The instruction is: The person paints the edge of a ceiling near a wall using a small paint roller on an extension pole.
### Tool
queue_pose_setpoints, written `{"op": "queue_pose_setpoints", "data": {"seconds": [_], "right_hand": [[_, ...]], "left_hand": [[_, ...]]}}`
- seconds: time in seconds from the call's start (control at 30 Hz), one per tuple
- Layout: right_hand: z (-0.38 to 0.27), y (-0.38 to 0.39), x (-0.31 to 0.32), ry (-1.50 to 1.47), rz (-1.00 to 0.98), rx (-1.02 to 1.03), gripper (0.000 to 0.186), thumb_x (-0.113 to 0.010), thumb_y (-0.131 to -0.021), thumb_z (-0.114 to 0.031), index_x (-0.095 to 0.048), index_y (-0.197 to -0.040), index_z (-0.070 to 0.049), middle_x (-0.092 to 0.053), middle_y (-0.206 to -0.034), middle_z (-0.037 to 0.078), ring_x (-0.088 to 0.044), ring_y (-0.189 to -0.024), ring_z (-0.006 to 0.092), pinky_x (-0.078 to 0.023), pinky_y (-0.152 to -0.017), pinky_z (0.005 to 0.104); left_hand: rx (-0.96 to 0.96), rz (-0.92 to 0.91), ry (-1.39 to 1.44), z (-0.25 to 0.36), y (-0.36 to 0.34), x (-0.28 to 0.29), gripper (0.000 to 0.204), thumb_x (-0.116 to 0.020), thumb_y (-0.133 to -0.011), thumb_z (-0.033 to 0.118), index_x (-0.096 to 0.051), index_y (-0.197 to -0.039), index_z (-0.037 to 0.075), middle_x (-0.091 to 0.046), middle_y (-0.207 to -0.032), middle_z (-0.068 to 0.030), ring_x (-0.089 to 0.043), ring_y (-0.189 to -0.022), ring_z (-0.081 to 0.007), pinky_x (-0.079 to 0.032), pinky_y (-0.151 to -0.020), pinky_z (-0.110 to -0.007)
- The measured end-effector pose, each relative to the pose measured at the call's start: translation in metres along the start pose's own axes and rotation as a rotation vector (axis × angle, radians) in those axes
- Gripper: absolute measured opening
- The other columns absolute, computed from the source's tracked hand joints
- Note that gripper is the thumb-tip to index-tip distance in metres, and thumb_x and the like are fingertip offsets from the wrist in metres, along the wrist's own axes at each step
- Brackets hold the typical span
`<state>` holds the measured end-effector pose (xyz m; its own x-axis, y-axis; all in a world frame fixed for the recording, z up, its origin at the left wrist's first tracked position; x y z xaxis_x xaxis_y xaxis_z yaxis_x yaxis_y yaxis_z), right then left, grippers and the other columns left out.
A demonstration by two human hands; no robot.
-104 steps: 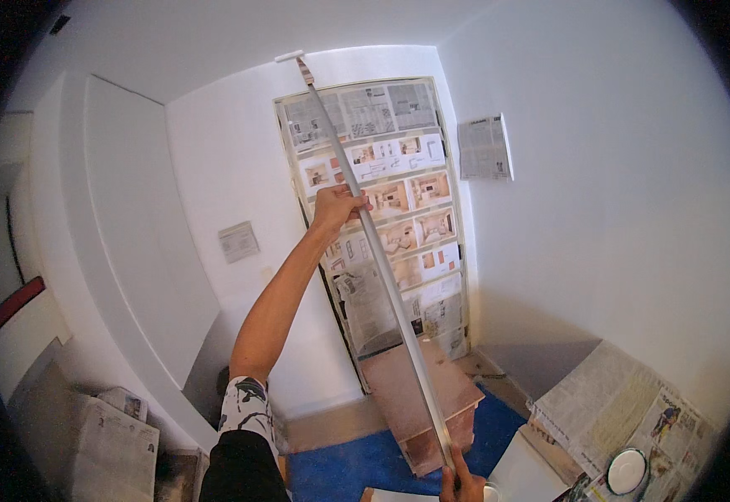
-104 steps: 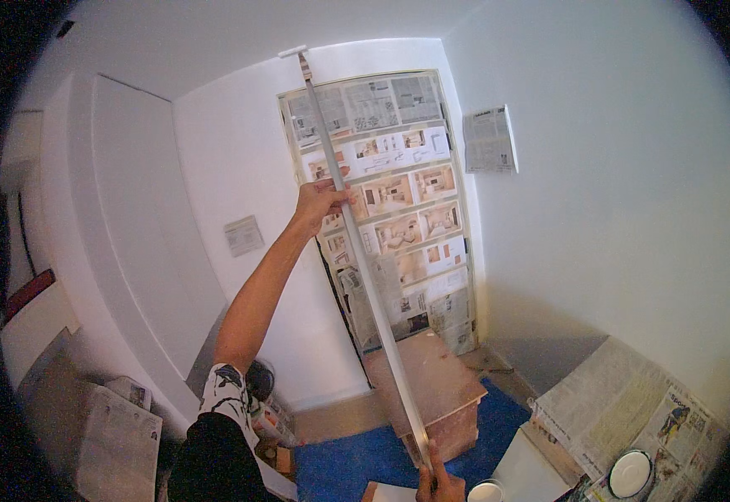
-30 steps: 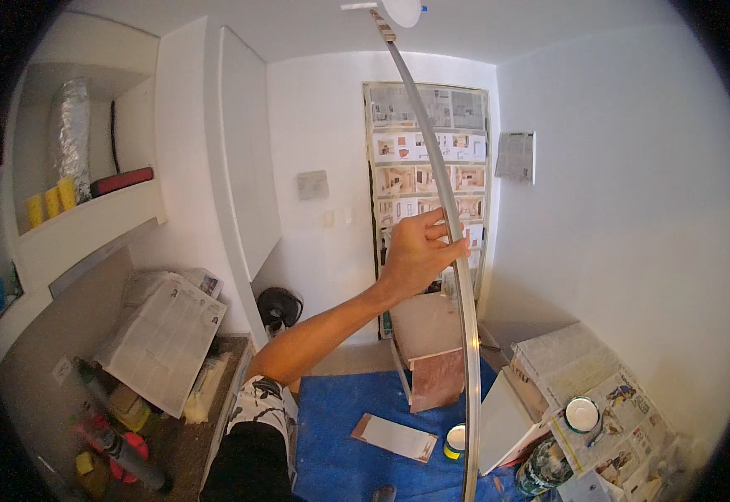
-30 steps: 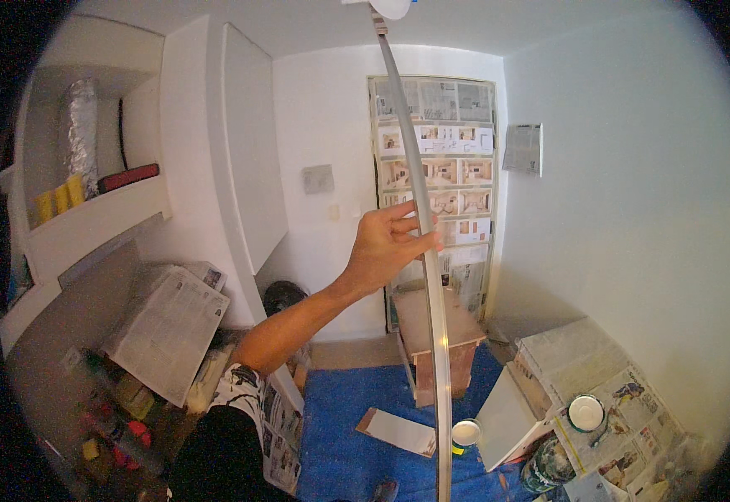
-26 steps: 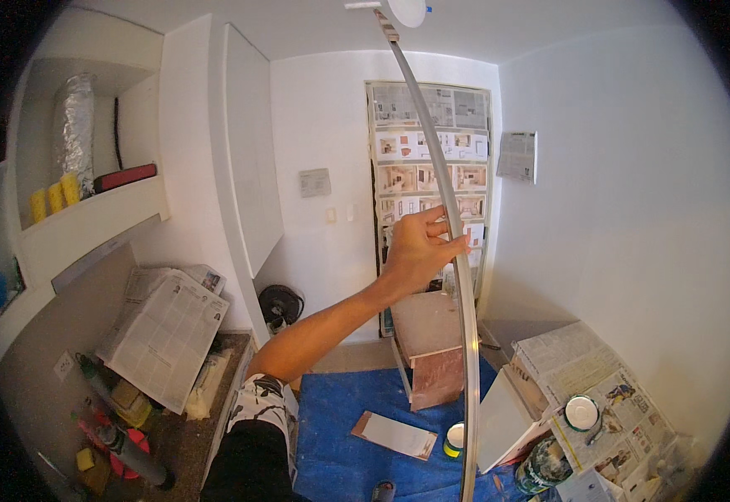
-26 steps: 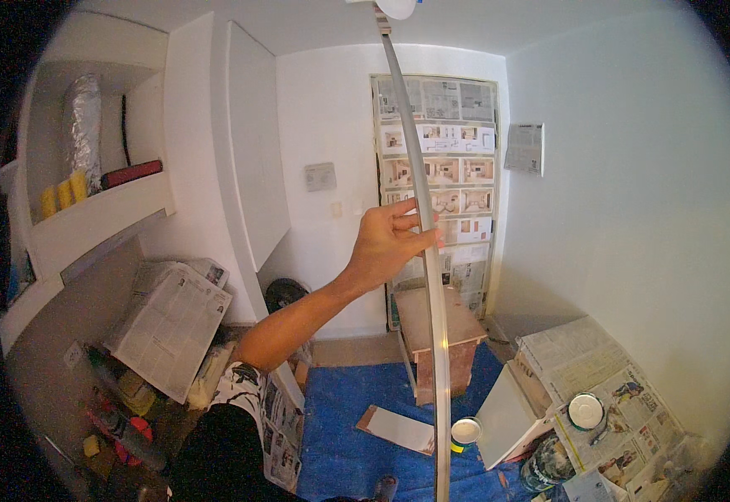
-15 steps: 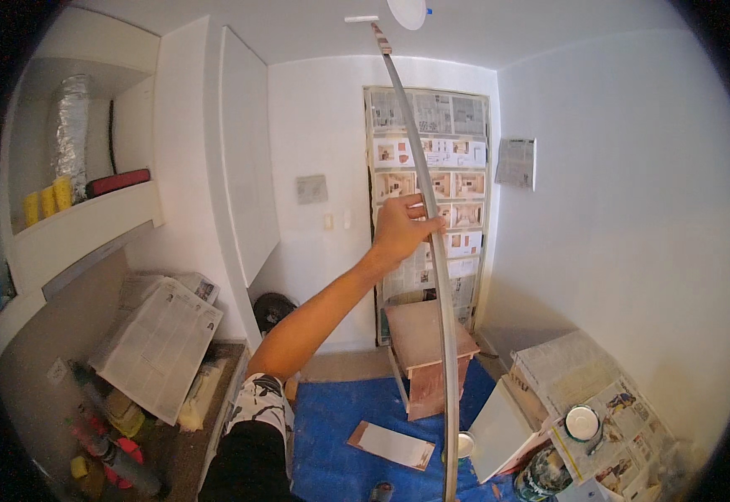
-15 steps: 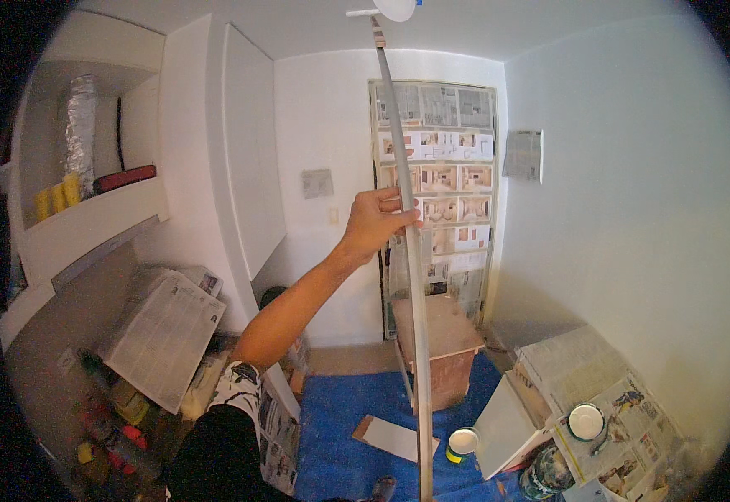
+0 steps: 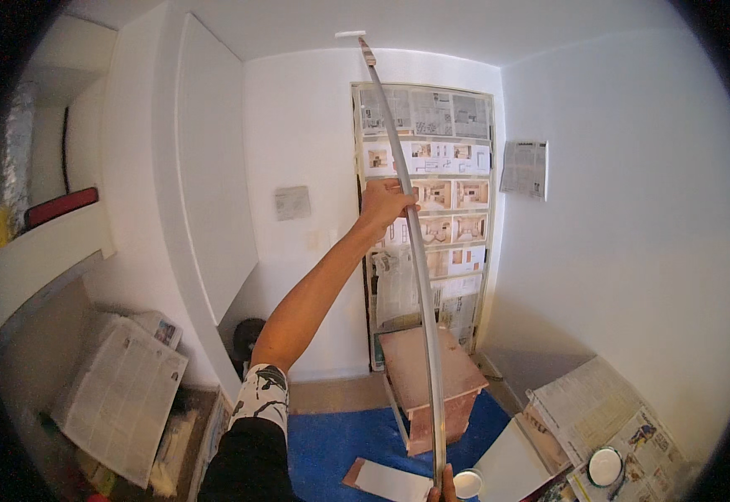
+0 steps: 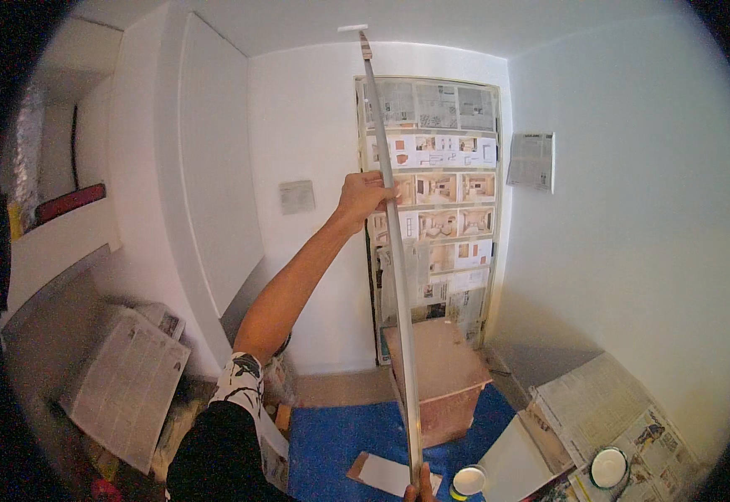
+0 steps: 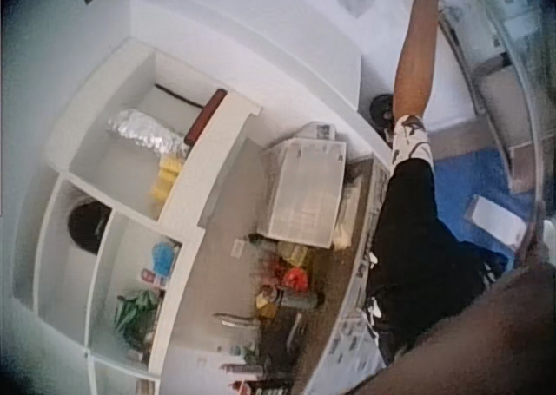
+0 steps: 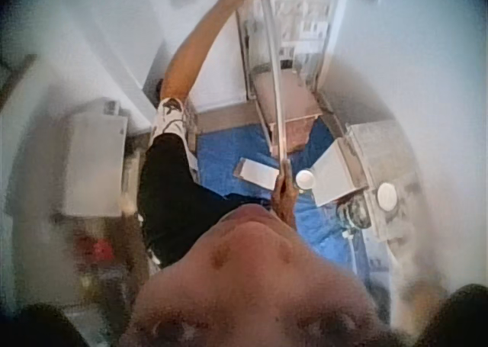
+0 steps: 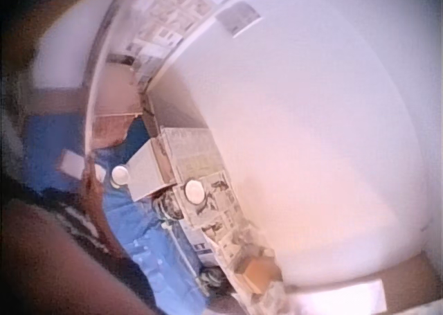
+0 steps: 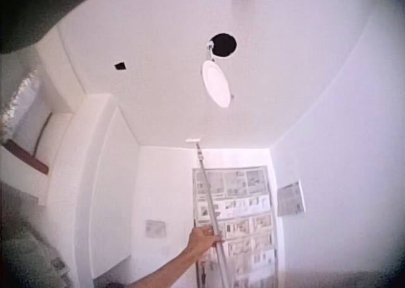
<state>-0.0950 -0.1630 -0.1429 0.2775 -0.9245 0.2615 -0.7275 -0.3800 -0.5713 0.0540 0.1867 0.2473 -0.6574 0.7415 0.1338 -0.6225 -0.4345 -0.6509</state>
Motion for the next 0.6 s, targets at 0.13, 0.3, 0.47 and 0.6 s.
{"op": "queue_pose_setpoints", "data": {"seconds": [0.13,0.3,0.47,0.6], "right_hand": [[0.029,-0.059,-0.044,-0.001,-0.104,-0.175,0.041,-0.047,-0.097,-0.017,-0.044,-0.134,-0.002,-0.059,-0.117,0.024,-0.065,-0.086,0.0296,-0.050,-0.070,0.0340],[0.075,-0.104,-0.083,0.195,-0.111,-0.203,0.042,-0.049,-0.095,-0.019,-0.044,-0.137,-0.014,-0.055,-0.063,0.022,-0.046,-0.042,0.0270,-0.037,-0.043,0.0404],[0.096,-0.146,-0.102,0.027,-0.042,-0.029,0.042,-0.049,-0.095,-0.020,-0.045,-0.137,-0.015,-0.052,-0.057,0.022,-0.046,-0.041,0.0301,-0.037,-0.043,0.0417],[0.117,-0.153,-0.097,0.013,0.017,0.057,0.042,-0.050,-0.095,-0.021,-0.046,-0.135,-0.012,-0.052,-0.057,0.022,-0.045,-0.042,0.0284,-0.037,-0.043,0.0402]], "left_hand": [[0.003,0.020,-0.020,-0.044,-0.061,0.022,0.029,-0.069,-0.074,-0.001,-0.062,-0.102,-0.009,-0.068,-0.087,-0.0138,-0.067,-0.071,-0.0184,-0.058,-0.063,-0.029],[0.018,0.043,-0.061,-0.086,-0.110,0.029,0.026,-0.069,-0.074,-0.001,-0.063,-0.098,-0.009,-0.068,-0.085,-0.0138,-0.068,-0.071,-0.0199,-0.057,-0.063,-0.030],[0.033,0.091,-0.002,-0.125,-0.153,0.037,0.025,-0.069,-0.072,-0.001,-0.064,-0.096,-0.006,-0.068,-0.085,-0.0132,-0.068,-0.069,-0.0200,-0.058,-0.061,-0.030],[0.076,0.105,-0.116,-0.137,-0.158,0.024,0.029,-0.070,-0.072,-0.001,-0.064,-0.100,-0.006,-0.069,-0.090,-0.0137,-0.068,-0.071,-0.0197,-0.058,-0.061,-0.031]]}}
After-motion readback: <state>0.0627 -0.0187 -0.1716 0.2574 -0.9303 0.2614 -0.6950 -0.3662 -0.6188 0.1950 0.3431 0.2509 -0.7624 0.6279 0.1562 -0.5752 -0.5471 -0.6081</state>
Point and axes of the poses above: each hand's wrist, its own y-axis away from the middle knuckle, its own x-axis out of the back of the hand, z = x × y, the point moved 6 cm from there along -y, towards the middle knuckle
